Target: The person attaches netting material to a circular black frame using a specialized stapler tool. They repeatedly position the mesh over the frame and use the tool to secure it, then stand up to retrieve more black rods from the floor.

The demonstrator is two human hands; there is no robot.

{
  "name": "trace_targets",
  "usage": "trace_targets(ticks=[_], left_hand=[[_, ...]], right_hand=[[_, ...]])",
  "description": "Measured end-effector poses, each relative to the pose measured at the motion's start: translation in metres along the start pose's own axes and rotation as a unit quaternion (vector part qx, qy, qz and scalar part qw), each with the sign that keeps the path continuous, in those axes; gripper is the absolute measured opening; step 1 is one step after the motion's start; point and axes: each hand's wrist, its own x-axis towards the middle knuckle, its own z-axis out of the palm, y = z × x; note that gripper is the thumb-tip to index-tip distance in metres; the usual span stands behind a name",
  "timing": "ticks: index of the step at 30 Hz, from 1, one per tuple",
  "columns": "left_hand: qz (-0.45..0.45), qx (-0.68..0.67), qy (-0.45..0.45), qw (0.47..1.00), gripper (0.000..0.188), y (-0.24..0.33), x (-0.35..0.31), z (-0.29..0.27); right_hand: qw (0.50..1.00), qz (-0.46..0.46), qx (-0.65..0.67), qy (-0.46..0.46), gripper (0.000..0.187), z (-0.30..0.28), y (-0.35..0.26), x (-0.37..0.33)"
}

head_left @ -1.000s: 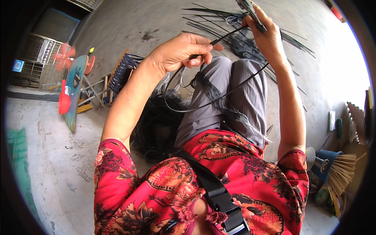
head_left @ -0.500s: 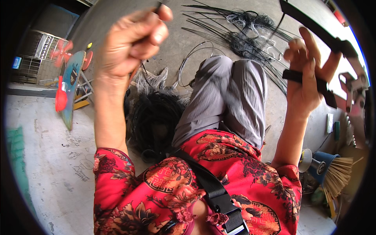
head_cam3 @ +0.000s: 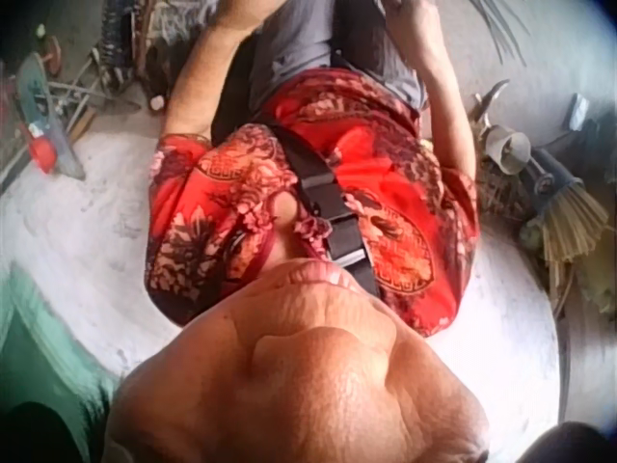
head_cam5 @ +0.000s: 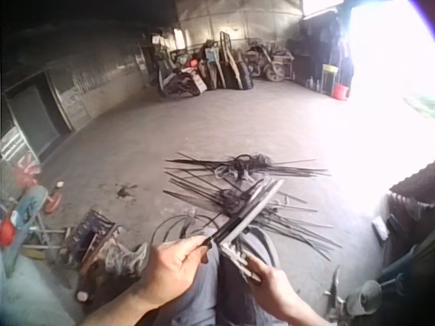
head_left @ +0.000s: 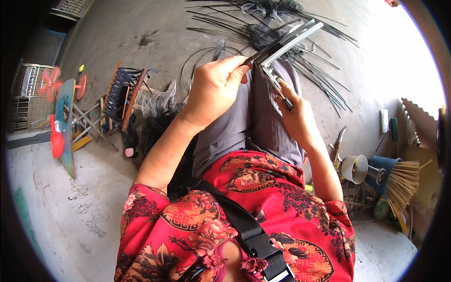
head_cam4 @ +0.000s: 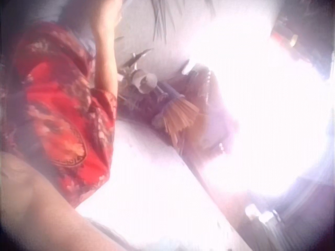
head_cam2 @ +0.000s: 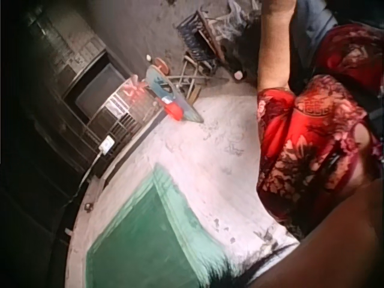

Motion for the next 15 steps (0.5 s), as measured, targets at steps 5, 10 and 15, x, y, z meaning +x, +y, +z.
trace_targets(ticks=[5, 10, 15], left_hand=[[0.107, 0.104, 0.070, 0.986, 0.017, -0.011, -0.001, 0.025], [0.123, 0.153, 0.069, 0.978, 0.023, -0.011, 0.000, 0.033], [0.155, 0.233, 0.085, 0.956, 0.021, -0.009, 0.007, 0.037]], right_hand=[[0.996, 0.079, 0.003, -0.033, 0.059, 0.006, 0.012, 0.002], [0.995, 0.094, -0.004, -0.033, 0.056, 0.005, 0.004, 0.002], [0.997, 0.073, -0.007, -0.009, 0.050, 0.005, 0.006, 0.006]])
